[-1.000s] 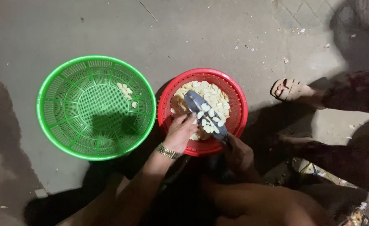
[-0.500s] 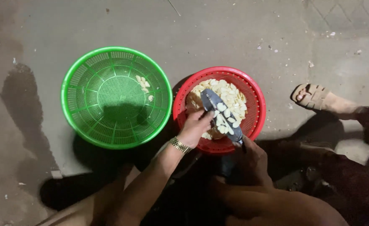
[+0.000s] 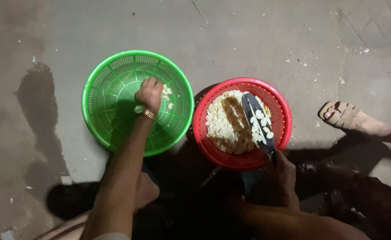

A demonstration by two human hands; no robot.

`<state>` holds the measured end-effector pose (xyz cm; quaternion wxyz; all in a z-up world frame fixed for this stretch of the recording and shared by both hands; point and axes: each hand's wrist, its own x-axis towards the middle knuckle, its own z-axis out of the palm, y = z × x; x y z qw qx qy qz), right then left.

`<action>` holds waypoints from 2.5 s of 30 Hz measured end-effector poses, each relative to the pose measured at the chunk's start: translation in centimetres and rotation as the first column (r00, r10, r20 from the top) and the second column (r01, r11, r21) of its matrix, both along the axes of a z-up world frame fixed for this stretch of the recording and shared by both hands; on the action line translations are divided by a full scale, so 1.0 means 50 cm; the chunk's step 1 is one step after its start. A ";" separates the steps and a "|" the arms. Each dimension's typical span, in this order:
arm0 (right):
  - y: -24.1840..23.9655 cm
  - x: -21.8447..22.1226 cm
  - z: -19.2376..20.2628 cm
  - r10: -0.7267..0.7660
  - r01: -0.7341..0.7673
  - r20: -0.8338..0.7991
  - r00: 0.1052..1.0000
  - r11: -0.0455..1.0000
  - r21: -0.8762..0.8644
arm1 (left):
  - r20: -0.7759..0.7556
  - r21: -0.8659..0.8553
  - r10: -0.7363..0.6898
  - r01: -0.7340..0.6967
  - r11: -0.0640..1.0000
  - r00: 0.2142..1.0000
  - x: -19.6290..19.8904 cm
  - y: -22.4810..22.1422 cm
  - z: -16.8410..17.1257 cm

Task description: The person is sitting and manually slicing garlic cloves from a green basket into a red basket using a kitchen knife.

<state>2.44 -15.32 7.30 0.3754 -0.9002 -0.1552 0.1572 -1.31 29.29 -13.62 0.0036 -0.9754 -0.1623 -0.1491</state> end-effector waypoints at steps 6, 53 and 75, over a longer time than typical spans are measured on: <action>0.017 -0.015 0.044 -0.023 0.030 -0.067 0.997 0.995 0.100 | -0.103 -0.058 -0.066 0.061 0.996 0.992 -0.039 0.025 -0.008; -0.119 0.009 -0.113 -0.096 0.090 -0.003 0.995 0.942 -0.324 | -0.310 -0.622 0.138 -0.090 -0.778 0.941 0.044 -0.480 0.325; -0.119 -0.005 -0.164 -0.095 0.075 -0.067 0.993 0.963 -0.259 | -0.444 -0.315 0.285 -0.446 0.838 0.849 0.019 -0.092 0.072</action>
